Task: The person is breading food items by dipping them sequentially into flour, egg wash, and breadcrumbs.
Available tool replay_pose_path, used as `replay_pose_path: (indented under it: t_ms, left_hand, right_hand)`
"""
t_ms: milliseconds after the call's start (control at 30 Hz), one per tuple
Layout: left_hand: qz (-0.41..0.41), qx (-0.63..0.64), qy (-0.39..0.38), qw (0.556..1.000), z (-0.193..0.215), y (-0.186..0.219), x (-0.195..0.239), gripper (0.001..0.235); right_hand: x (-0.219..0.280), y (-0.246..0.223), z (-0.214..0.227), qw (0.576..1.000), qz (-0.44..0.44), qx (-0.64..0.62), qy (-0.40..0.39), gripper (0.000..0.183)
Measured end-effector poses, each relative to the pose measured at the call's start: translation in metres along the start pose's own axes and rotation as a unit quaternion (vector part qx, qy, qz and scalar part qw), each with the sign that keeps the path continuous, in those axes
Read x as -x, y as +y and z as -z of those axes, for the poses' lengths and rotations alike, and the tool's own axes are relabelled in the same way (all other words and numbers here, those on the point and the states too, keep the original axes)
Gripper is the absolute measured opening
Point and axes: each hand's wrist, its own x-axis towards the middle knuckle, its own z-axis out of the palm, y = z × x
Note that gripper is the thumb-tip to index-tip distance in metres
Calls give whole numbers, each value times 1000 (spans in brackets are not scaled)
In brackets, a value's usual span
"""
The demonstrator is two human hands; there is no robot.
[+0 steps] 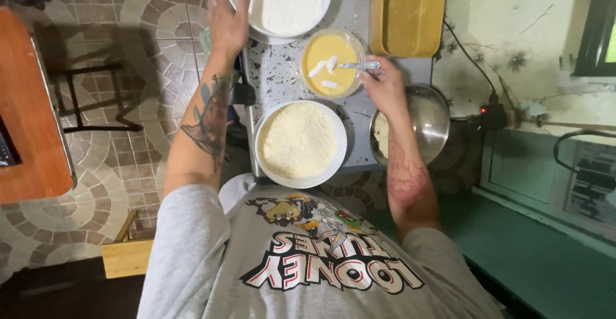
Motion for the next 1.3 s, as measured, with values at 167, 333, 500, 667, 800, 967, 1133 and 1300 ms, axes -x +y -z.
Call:
replay_pose_path:
  t_ms: [167,333,500,667,800,967,1133,1300]
  left_hand:
    - [-137,137,2,981,32,-5,36,64]
    - [-98,142,83,981,64,-42,117,66]
    - [158,133,55,977,99,-85,216,69]
    - [263,55,16,963,97,-271,298,67]
    - [336,42,13,941,104,-350,365,59]
    - [435,90,37,895,112,-378,383,53]
    - [391,144,36,908,119,-386,366,39]
    - [436,131,43,889,143,-344,338,54]
  right_hand:
    - [-18,30,6,990,99,18,97,34]
    - [-29,-38,4,929,348,-49,117,36]
    - [-95,-139,-70,870,331,350,-105,70]
    - [-113,-173,-130,814,145,539,-160,108]
    - [-140,-134,-149,839,181,494,-138,47]
    - [-128,-145,-143,914,156,347,-142,46]
    - [-147,-142,-136,919,263,265,-125,41]
    - [-149,-148,-137,927,257,255,-99,40]
